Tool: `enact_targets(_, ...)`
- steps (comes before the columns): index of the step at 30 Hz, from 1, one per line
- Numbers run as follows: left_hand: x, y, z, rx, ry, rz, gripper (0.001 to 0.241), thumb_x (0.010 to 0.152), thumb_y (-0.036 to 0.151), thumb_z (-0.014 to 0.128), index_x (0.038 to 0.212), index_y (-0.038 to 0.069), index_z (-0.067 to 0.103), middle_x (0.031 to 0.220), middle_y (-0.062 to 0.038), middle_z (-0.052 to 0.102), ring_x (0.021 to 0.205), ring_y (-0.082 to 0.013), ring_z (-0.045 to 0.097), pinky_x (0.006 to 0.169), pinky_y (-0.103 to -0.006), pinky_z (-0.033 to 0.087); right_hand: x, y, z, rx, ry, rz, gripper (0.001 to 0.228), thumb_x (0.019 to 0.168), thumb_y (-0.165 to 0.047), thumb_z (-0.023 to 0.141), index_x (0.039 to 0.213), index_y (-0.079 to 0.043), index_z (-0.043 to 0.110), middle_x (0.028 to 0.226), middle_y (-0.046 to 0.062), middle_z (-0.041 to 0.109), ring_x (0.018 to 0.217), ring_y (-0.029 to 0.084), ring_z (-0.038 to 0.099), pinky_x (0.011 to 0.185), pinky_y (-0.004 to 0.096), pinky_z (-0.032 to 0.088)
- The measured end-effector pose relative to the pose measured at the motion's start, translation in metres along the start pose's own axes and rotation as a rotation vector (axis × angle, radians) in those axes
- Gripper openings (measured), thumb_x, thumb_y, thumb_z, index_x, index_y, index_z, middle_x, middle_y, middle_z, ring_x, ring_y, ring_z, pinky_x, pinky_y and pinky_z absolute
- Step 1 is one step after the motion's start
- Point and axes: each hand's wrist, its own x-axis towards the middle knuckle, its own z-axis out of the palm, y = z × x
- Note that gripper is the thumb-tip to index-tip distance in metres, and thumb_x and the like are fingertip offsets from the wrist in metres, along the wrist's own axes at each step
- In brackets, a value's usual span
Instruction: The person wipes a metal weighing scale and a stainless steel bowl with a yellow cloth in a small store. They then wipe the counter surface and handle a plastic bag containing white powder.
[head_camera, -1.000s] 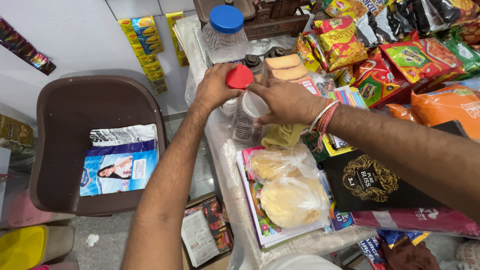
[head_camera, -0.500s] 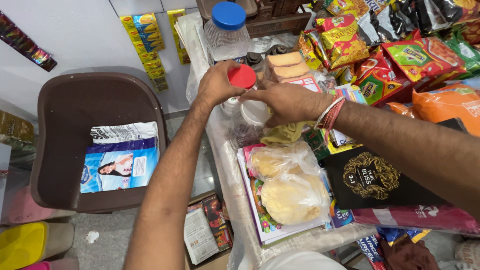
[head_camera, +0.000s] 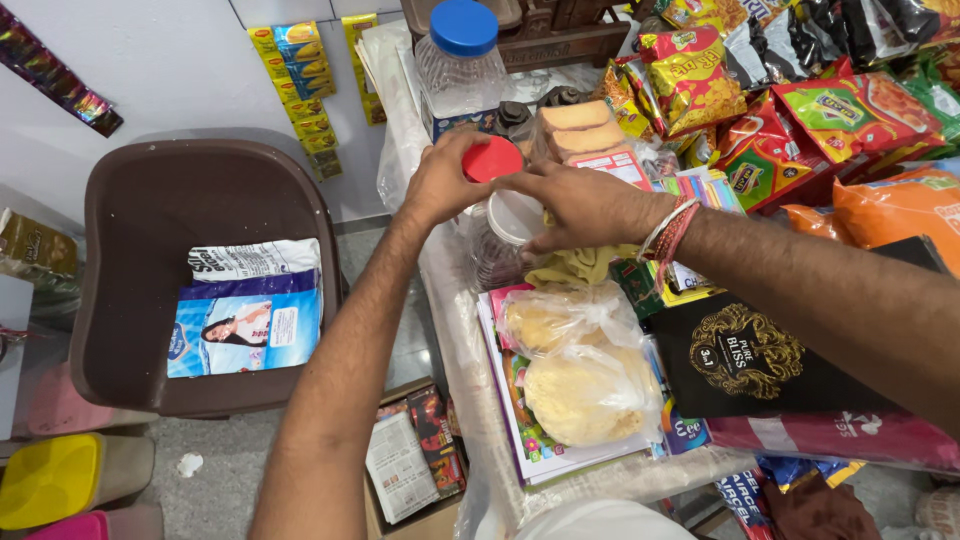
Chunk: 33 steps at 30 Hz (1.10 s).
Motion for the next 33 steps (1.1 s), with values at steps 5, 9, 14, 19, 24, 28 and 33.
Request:
enact_targets(5, -0.012, -0.002, -0.011, -0.257, 0.139, -0.021, 0.052, 0.087, 0.033, 0.081, 0.13, 0.008, 0.067, 0.137, -0.014, 0.066, 0.131, -0.0292, 0.06, 0.112, -0.0387, 0.048, 0.002, -0.006, -0.02, -0.004, 0.204, -0.211, 0.086, 0.073, -0.039, 0.086, 0.148, -0.013, 0.05, 0.129, 0.02, 0.061, 0.117, 0.041, 0.063, 0.098, 0.047, 0.051)
enact_targets(9, -0.043, 0.021, -0.035, -0.66, 0.139, -0.084, 0.051, 0.101, 0.04, 0.066, 0.139, 0.006, 0.066, 0.142, -0.01, 0.066, 0.136, -0.023, 0.06, 0.116, -0.0363, 0.045, -0.013, -0.01, -0.075, 0.011, 0.289, -0.135, 0.083, 0.074, -0.043, 0.086, 0.145, -0.014, 0.055, 0.134, 0.016, 0.065, 0.122, 0.033, 0.064, 0.101, 0.042, 0.05)
enact_targets(14, -0.075, 0.075, -0.046, -0.984, 0.054, 0.002, 0.077, 0.094, 0.029, 0.073, 0.159, 0.007, 0.038, 0.153, -0.014, 0.052, 0.139, -0.0256, 0.053, 0.115, -0.0413, 0.046, -0.049, -0.027, -0.139, 0.163, 0.379, 0.016, 0.078, 0.082, -0.036, 0.081, 0.151, -0.015, 0.052, 0.135, 0.013, 0.067, 0.127, 0.023, 0.063, 0.107, 0.04, 0.047)
enact_targets(19, -0.073, 0.123, -0.038, -1.185, 0.069, 0.131, 0.111, 0.076, 0.01, 0.089, 0.161, 0.008, 0.018, 0.156, -0.016, 0.042, 0.139, -0.0266, 0.051, 0.116, -0.0465, 0.045, -0.084, -0.043, -0.158, 0.288, 0.488, 0.006, 0.075, 0.088, -0.03, 0.078, 0.153, -0.008, 0.05, 0.14, 0.017, 0.065, 0.132, 0.022, 0.06, 0.109, 0.037, 0.048)
enact_targets(24, -0.067, 0.143, -0.049, -1.309, 0.042, 0.145, 0.101, 0.083, 0.009, 0.085, 0.163, 0.004, 0.022, 0.153, -0.017, 0.048, 0.14, -0.0279, 0.053, 0.119, -0.0456, 0.046, -0.119, -0.052, -0.166, 0.505, 0.531, 0.104, 0.072, 0.09, -0.032, 0.073, 0.154, -0.011, 0.048, 0.141, 0.013, 0.063, 0.122, 0.017, 0.064, 0.099, 0.032, 0.055)
enact_targets(28, -0.071, 0.155, -0.051, -1.452, -0.038, 0.137, 0.094, 0.088, 0.012, 0.08, 0.165, 0.002, 0.025, 0.153, -0.017, 0.051, 0.141, -0.028, 0.053, 0.121, -0.0445, 0.045, -0.144, -0.059, -0.167, 0.468, 0.551, 0.088, 0.064, 0.095, -0.032, 0.069, 0.152, -0.01, 0.054, 0.135, 0.012, 0.066, 0.12, 0.016, 0.063, 0.098, 0.03, 0.054)
enact_targets(33, -0.077, 0.171, -0.045, -1.615, -0.131, 0.095, 0.095, 0.086, 0.011, 0.079, 0.163, 0.009, 0.022, 0.151, -0.014, 0.05, 0.14, -0.0289, 0.053, 0.119, -0.0482, 0.044, -0.154, -0.066, -0.169, 0.352, 0.604, -0.057, 0.056, 0.101, -0.028, 0.068, 0.15, -0.004, 0.055, 0.14, 0.009, 0.066, 0.127, 0.015, 0.06, 0.106, 0.032, 0.05)
